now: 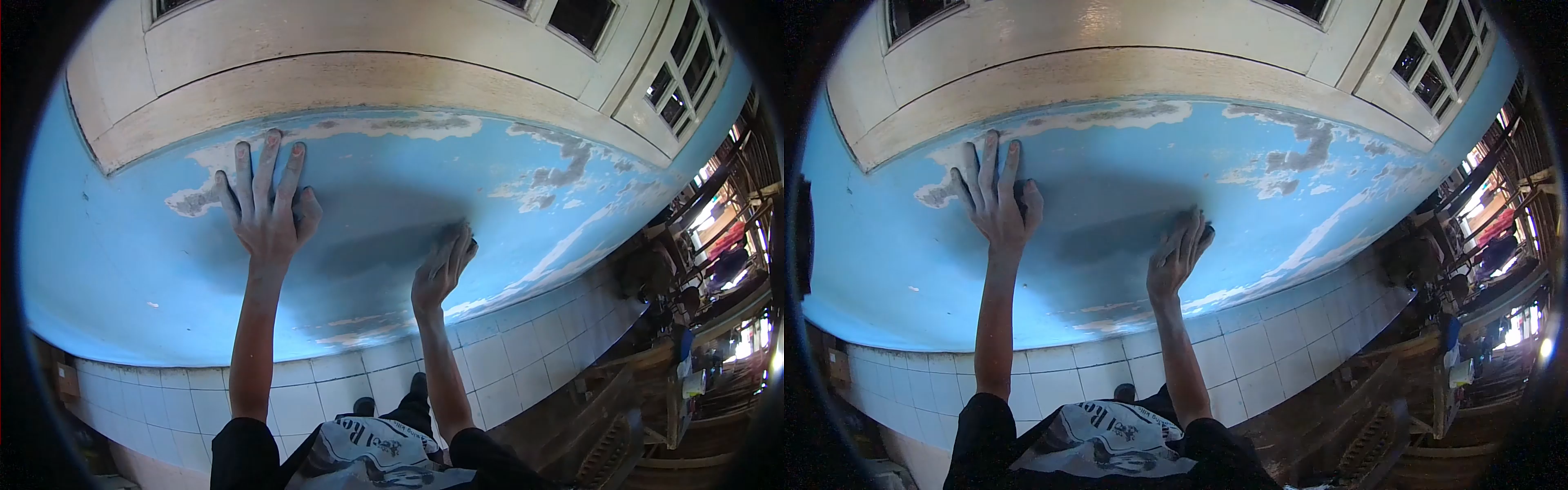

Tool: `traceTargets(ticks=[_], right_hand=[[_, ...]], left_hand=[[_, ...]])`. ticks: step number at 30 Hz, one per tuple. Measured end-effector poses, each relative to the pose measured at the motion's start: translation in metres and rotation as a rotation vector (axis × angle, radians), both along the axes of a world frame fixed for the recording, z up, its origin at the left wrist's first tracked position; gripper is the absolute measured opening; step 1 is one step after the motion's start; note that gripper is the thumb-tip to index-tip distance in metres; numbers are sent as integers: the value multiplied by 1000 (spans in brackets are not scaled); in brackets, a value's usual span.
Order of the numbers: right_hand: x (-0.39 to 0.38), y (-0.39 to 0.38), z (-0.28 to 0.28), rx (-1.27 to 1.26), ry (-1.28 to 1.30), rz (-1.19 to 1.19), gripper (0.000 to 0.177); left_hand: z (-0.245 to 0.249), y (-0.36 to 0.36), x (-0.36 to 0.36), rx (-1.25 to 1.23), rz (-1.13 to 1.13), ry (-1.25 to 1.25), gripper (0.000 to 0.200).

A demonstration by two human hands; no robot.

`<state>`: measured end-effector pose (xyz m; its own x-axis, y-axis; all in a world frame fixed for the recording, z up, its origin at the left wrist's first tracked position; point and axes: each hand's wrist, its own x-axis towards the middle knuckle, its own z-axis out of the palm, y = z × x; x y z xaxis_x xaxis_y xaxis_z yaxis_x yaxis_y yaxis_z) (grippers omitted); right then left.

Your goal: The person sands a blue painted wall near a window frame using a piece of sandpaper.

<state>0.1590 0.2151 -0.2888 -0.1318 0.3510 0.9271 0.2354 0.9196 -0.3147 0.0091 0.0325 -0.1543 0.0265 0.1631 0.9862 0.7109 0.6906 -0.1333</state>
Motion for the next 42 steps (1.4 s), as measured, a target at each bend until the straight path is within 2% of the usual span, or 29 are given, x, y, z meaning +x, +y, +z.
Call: traceTargets(ticks=[7, 9, 14, 16, 17, 19, 23, 25, 27, 30, 31, 33, 37, 40, 42], right_hand=[[16, -15, 13, -33, -207, 98, 41], [15, -6, 19, -185, 16, -4, 39], [32, -2, -2, -109, -55, 154, 38], [34, 3, -8, -356, 129, 238, 42], [33, 1, -3, -359, 130, 235, 42], [26, -5, 13, -89, 125, 242, 47], [13, -12, -1, -26, -132, 247, 44], [8, -5, -4, -7, -106, 248, 48], [6, -11, 5, -16, 39, 136, 44], [3, -11, -6, 85, -32, 153, 41], [2, -6, -6, 87, -28, 154, 41], [3, 1, 0, -86, 68, 133, 40], [1, -1, -19, 50, -7, 166, 34], [-5, -1, 1, -65, 124, 165, 32], [-4, -6, -18, -55, 73, 164, 31]], left_hand=[[1, 1, 1, 14, -22, 3, 46], [0, 0, 1, 10, -19, -2, 45], [-1, 1, 0, 26, -30, 16, 45], [0, 1, -1, 28, -26, 17, 45], [-1, 0, 0, 21, -25, 12, 44], [1, 0, 2, 19, -32, 8, 44], [0, 1, 1, 23, -38, 23, 43], [1, 1, 0, 23, -27, 23, 42], [0, -1, 1, 13, -21, 8, 42], [0, 0, 4, 6, -32, 3, 42], [0, 0, 3, 13, -35, 10, 42], [1, -1, 2, 15, -34, 15, 41], [0, 0, 2, 19, -31, 21, 41], [0, -1, 3, 10, -23, 17, 40], [2, -1, 2, 6, -29, 25, 40]])
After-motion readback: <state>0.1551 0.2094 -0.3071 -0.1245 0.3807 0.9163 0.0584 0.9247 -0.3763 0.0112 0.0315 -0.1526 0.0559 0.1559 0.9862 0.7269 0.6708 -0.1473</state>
